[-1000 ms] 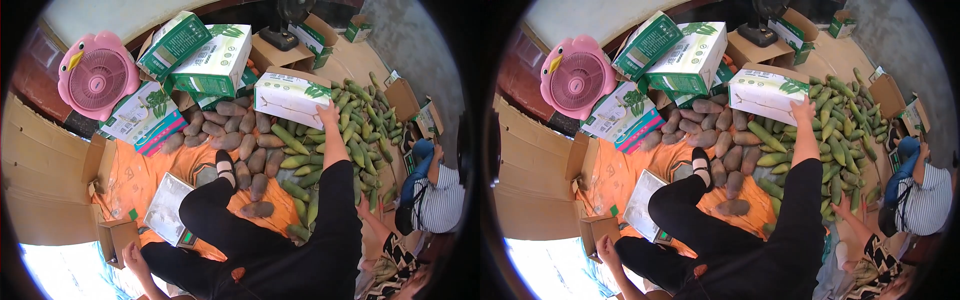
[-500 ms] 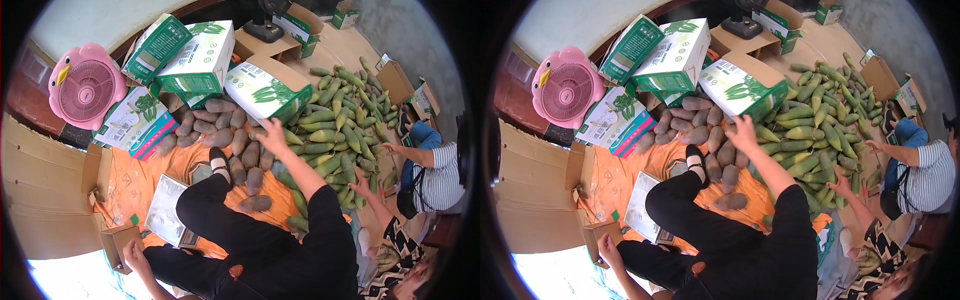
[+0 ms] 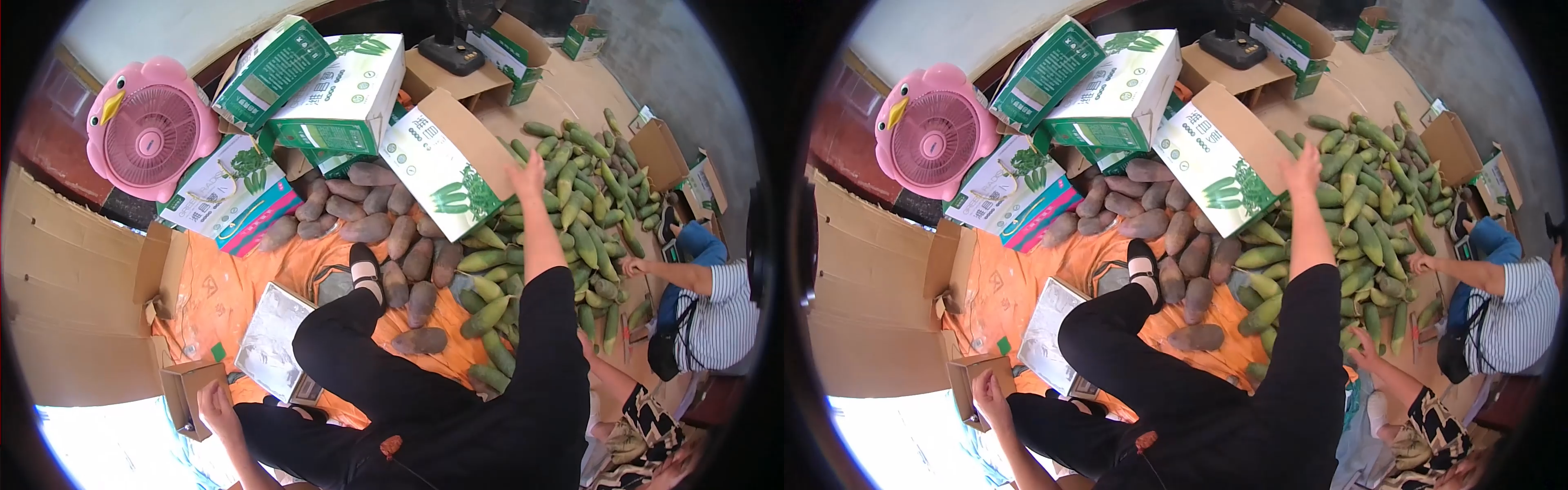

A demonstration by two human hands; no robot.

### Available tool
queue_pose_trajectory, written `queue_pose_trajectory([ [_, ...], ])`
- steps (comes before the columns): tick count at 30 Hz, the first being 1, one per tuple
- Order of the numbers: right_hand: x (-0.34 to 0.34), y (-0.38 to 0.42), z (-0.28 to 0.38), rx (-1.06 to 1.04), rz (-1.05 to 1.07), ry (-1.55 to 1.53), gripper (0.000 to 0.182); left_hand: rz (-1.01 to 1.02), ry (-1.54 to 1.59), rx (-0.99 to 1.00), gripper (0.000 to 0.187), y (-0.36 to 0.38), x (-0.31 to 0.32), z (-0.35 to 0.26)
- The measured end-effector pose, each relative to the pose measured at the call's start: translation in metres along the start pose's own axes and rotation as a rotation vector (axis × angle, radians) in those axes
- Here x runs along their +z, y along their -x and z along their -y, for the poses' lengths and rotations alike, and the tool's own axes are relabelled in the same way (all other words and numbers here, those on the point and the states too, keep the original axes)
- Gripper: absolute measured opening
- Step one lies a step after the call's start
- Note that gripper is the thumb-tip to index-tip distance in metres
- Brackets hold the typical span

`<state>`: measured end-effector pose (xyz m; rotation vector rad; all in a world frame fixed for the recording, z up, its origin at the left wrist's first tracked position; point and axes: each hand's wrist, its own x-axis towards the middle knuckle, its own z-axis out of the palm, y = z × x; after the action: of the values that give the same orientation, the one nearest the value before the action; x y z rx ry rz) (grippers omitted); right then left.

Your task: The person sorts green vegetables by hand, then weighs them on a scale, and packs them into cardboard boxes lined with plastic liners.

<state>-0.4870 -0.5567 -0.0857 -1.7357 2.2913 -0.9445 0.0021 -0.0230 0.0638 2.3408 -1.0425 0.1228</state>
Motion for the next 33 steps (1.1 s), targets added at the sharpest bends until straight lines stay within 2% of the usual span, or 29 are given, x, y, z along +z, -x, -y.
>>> queue_pose_trajectory([
  [2,0.011,-0.016,-0.027,0.018,0.056,0.012,0.079,0.021,-0.013,-0.013,0.012,-0.005,0.004,-0.004],
  [4,0.033,-0.018,-0.051,0.122,0.424,-0.255,0.07,0.036,0.001,-0.016,0.013,-0.009,0.011,-0.004],
  [5,0.031,-0.016,-0.051,0.124,0.427,-0.251,0.07,0.043,0.016,-0.015,0.013,-0.011,0.013,-0.004],
  [7,-0.008,0.01,-0.007,0.127,0.438,-0.047,0.054,0.054,0.013,0.002,0.013,-0.013,0.018,-0.011],
  [8,-0.007,0.016,-0.006,0.132,0.442,-0.047,0.054,0.066,0.008,0.021,0.014,-0.013,0.018,-0.013],
  [10,-0.017,0.027,0.0,0.159,0.806,-0.646,0.041,0.078,0.011,0.017,0.014,-0.014,0.017,-0.017],
  [13,-0.031,0.067,0.025,0.194,0.919,-0.607,0.034,0.064,0.03,0.032,0.014,-0.014,0.02,-0.01],
  [16,-0.041,0.114,0.044,0.294,1.035,-0.837,0.034,0.047,0.057,0.054,0.014,-0.011,0.016,-0.01],
  [19,-0.065,0.153,0.067,0.319,1.024,-0.829,0.035,0.048,0.091,0.058,0.013,-0.009,0.008,-0.013],
  [24,-0.093,0.184,0.082,0.437,0.852,-1.105,0.032,0.016,0.14,0.041,0.011,-0.002,-0.007,-0.007],
  [28,-0.137,0.193,0.113,0.382,0.815,-1.191,0.031,-0.035,0.19,0.083,0.01,0.006,-0.018,0.001],
  [30,-0.165,0.2,0.128,0.295,0.737,-1.219,0.035,-0.061,0.185,0.08,0.01,0.01,-0.025,0.004],
  [33,-0.207,0.222,0.148,0.174,0.672,-1.201,0.03,-0.089,0.227,0.072,0.01,0.017,-0.035,0.007],
])
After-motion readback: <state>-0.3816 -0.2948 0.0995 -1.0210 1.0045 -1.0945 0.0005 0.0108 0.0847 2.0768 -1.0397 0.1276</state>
